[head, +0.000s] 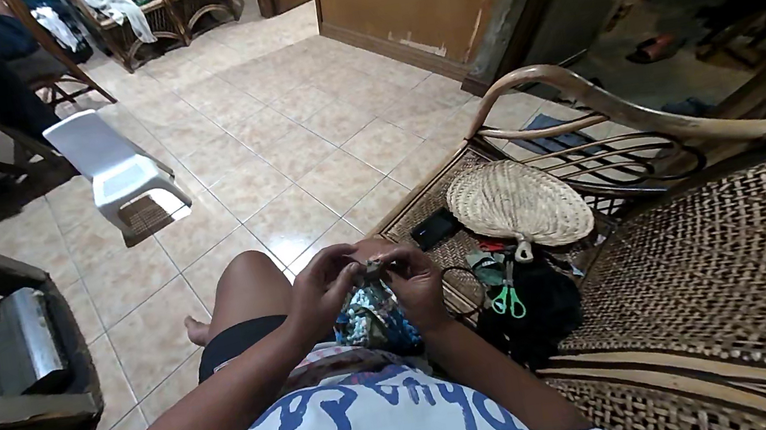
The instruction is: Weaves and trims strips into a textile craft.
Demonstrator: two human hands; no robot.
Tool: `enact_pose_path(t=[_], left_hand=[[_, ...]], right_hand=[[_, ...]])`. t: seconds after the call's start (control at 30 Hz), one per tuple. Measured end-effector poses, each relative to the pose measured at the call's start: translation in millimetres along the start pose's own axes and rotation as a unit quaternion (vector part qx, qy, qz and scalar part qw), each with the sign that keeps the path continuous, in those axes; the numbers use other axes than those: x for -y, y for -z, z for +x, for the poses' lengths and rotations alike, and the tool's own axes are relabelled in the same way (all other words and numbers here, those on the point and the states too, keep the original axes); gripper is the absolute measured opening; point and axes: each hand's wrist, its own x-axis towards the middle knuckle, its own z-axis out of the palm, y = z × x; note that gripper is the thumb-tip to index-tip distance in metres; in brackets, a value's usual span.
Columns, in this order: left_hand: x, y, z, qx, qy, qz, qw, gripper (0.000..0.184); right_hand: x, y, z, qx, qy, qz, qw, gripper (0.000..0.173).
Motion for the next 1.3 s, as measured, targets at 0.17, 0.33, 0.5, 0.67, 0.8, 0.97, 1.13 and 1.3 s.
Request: enact_pose_path(t=[0.17, 0.33, 0.5, 0.67, 0.8, 0.97, 1.13, 1.3], left_hand=[[-6, 3, 4, 0.024, 0.045, -0.013, 0.999, 0.014], [-7, 7, 7, 0.046, 0.033, 0.037, 0.998, 0.014], [-7, 6, 9, 0.033, 0.036, 0.050, 0.998, 0.012], [-14, 6, 12, -0.009, 0.136, -0.088, 0.987, 0.008], [-21, 8, 13, -0.015, 0.176, -0.146, 0.973, 0.007], [-40, 15, 19, -0.030, 0.104, -0.068, 0.992, 0.007], [-40, 26, 27, -0.074, 0.064, -0.110, 0.989, 0.009], [-39, 49, 39, -0.138, 0.039, -0.203, 0.969, 0.014]], right_hand=[[0, 7, 4, 0.050, 0.017, -0.007, 0.999, 0.030], [1, 12, 7, 0.083, 0.033, -0.050, 0.995, 0.026], [2, 10, 9, 0.099, 0.049, -0.071, 0.991, 0.018], [-3, 14, 9, 0.111, 0.083, -0.133, 0.981, 0.007], [2, 9, 12, 0.110, 0.029, -0.137, 0.984, 0.010], [18, -3, 24, 0.140, -0.078, -0.083, 0.984, 0.014], [27, -8, 38, 0.182, -0.065, -0.106, 0.975, 0.012], [23, -5, 36, 0.167, -0.119, -0.065, 0.977, 0.013]])
